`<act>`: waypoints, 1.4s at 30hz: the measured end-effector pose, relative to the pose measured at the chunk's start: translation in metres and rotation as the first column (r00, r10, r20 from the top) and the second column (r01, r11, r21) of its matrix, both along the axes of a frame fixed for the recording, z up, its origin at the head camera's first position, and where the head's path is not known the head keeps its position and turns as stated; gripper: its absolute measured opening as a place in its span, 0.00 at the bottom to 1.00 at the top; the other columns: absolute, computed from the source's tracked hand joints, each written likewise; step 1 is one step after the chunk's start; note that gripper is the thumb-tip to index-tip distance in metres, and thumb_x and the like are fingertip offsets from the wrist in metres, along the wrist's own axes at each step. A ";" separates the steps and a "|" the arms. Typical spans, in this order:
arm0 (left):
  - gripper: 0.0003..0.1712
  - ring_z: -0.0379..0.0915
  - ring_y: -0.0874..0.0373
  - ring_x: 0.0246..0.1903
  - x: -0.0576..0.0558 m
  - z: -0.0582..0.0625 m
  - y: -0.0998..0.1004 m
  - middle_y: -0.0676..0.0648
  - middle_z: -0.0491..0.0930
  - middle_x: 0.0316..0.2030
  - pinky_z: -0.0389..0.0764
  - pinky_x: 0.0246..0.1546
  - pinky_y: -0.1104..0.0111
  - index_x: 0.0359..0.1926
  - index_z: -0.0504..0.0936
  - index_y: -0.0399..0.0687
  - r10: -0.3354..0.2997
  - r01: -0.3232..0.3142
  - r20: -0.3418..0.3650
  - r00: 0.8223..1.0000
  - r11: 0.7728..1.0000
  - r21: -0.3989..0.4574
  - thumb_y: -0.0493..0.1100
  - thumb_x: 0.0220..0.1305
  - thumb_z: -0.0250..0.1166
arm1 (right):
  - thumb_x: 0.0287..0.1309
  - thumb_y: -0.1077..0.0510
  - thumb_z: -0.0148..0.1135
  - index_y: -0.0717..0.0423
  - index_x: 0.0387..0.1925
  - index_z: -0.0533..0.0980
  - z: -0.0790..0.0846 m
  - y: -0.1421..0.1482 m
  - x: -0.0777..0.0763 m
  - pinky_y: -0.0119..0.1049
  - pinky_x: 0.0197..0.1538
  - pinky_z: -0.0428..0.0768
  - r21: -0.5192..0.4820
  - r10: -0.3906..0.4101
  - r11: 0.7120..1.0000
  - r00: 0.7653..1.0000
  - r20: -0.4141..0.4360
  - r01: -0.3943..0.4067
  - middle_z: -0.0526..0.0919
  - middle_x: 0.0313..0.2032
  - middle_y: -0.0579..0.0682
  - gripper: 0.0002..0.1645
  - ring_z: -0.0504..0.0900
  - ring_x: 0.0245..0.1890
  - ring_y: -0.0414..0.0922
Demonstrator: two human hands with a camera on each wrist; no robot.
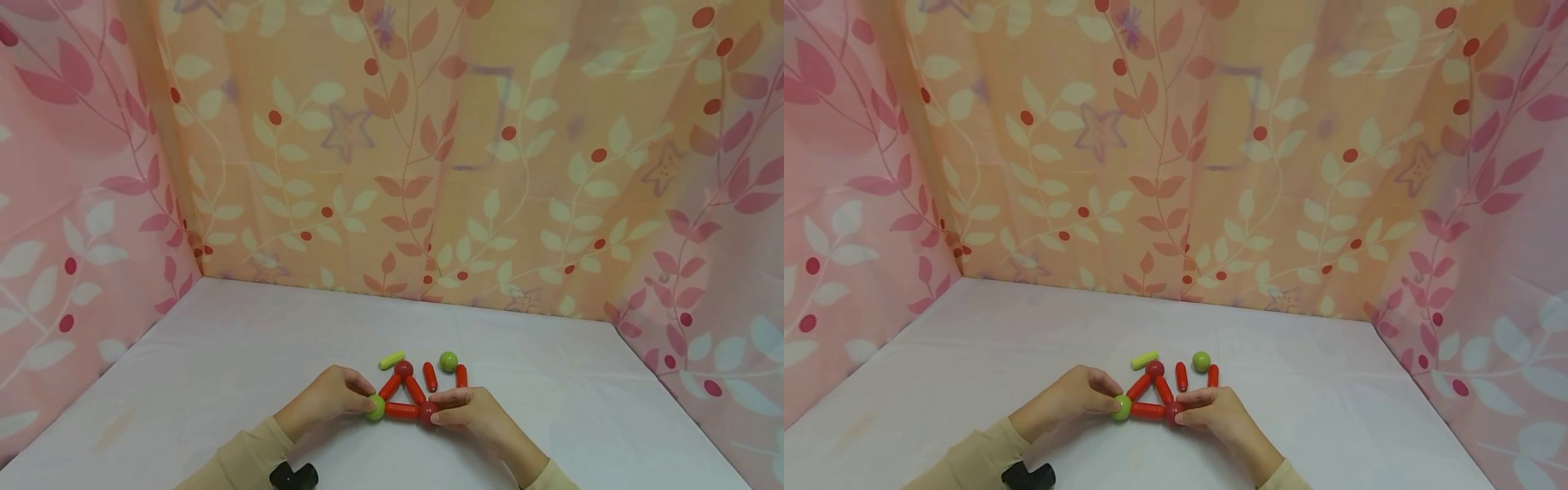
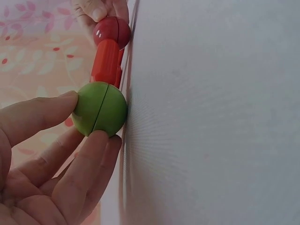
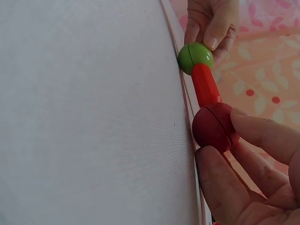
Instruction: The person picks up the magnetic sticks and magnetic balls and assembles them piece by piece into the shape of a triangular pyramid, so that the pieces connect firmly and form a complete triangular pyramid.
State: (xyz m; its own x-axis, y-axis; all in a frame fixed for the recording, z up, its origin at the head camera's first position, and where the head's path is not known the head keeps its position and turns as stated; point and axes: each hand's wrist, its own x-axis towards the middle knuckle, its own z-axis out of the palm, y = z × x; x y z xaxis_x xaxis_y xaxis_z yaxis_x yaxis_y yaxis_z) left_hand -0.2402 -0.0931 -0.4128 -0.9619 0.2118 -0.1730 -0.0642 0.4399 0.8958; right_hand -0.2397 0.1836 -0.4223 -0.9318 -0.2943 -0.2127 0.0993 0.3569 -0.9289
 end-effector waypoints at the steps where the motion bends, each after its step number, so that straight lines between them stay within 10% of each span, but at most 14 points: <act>1: 0.10 0.76 0.61 0.33 0.000 0.000 0.000 0.51 0.85 0.32 0.80 0.36 0.69 0.37 0.87 0.40 -0.001 0.001 -0.003 1.000 1.000 0.001 0.35 0.51 0.75 | 0.53 0.59 0.73 0.63 0.50 0.83 0.000 0.000 0.000 0.34 0.47 0.84 0.004 0.001 1.000 1.000 -0.004 -0.001 0.87 0.48 0.53 0.22 0.82 0.42 0.39; 20: 0.11 0.76 0.60 0.36 -0.002 0.005 -0.008 0.50 0.86 0.35 0.81 0.38 0.67 0.39 0.88 0.41 0.017 -0.018 -0.045 0.999 1.000 -0.012 0.39 0.54 0.74 | 0.55 0.56 0.72 0.66 0.50 0.82 0.019 0.006 -0.001 0.38 0.47 0.85 -0.014 -0.119 0.993 0.993 -0.012 0.119 0.88 0.41 0.50 0.23 0.86 0.38 0.42; 29: 0.13 0.79 0.59 0.37 -0.029 0.013 -0.005 0.50 0.86 0.37 0.82 0.43 0.64 0.42 0.87 0.40 0.123 -0.125 -0.089 0.988 0.992 -0.018 0.38 0.54 0.74 | 0.59 0.54 0.69 0.67 0.49 0.81 0.027 0.031 -0.018 0.41 0.44 0.86 -0.002 -0.336 0.942 0.939 -0.065 0.337 0.88 0.44 0.55 0.22 0.86 0.39 0.47; 42: 0.16 0.79 0.58 0.39 -0.063 0.012 0.009 0.48 0.86 0.40 0.83 0.45 0.64 0.45 0.87 0.40 0.093 -0.101 -0.091 0.991 0.991 -0.084 0.39 0.53 0.76 | 0.60 0.56 0.68 0.70 0.53 0.78 0.022 0.050 -0.042 0.39 0.42 0.86 0.018 -0.313 0.950 0.950 0.020 0.312 0.87 0.46 0.60 0.25 0.88 0.38 0.46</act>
State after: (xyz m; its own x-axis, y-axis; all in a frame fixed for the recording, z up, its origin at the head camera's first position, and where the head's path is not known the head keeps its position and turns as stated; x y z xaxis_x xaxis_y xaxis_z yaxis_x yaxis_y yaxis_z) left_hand -0.3029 -0.0846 -0.4012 -0.9893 0.1044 -0.1015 -0.0339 0.5129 0.8578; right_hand -0.2819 0.2336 -0.4001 -0.9716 0.0141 -0.2363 0.2284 0.3178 -0.9202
